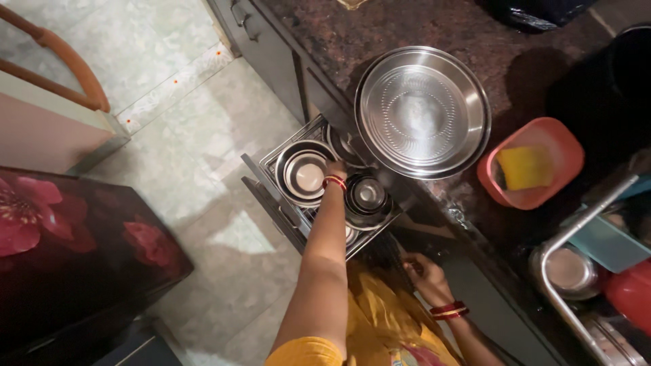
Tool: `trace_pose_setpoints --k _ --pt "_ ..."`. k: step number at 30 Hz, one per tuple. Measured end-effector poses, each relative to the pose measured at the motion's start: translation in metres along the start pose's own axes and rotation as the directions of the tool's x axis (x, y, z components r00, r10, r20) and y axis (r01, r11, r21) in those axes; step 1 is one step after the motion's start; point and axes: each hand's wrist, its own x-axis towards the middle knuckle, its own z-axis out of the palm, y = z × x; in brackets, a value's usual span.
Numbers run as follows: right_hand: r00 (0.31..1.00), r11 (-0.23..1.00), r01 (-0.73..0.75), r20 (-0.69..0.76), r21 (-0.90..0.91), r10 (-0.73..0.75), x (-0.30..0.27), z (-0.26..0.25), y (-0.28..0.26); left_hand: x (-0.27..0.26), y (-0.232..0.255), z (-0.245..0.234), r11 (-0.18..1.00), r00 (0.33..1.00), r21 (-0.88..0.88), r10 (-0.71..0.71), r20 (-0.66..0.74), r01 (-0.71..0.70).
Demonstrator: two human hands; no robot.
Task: The person takes clean stainless steel pots, plates, lids, cups and containers from a dish drying rack and stores them. She stacks items, places bowls and containers into a pull-out lower drawer, sets larger pots and lids on a counter tray, puts cups and containers into an upper cabinet, and returns a wooden utensil to a cutlery drawer.
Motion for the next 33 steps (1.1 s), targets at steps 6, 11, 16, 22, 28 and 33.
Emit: trace_pose_setpoints --k 6,11,16,22,28,33 --pt "0.994 0.991 0.098 -0.055 0.089 -0.093 -0.017 -0.007 -0.041 -0.024 -0.021 -0.018 0.820 0.997 -0.569 -0.034 0.069 0.067" --pt "0.983 0.958 0.177 0.013 0.223 -0.185 -0.047 -0.040 -0.120 -0.073 -0.023 -0.021 0.384 0.976 -0.901 -0.012 0.217 0.204" --pt "0.882 0.880 0.467 -0.115 0.086 -0.456 -0.099 -0.101 -0.198 -0.147 0.025 -0.038 0.324 0.973 -0.944 0.187 0.133 0.067" --pt "0.732 0.826 0.563 -0.467 0.004 -0.497 -0.181 -0.188 -0.231 -0.249 0.105 -0.083 0.382 0.872 -0.922 0.471 0.133 -0.066" --pt "0.416 0.891 0.129 -0.792 -0.435 -0.447 -0.224 -0.284 -0.202 -0.324 0.144 -0.112 0.374 0.805 -0.910 0.588 0.081 -0.182" --pt "0.446 0.764 -0.320 -0.801 -0.560 -0.401 -0.212 -0.314 -0.176 -0.379 0.170 -0.104 0.341 0.599 -0.879 0.797 0.082 -0.333"
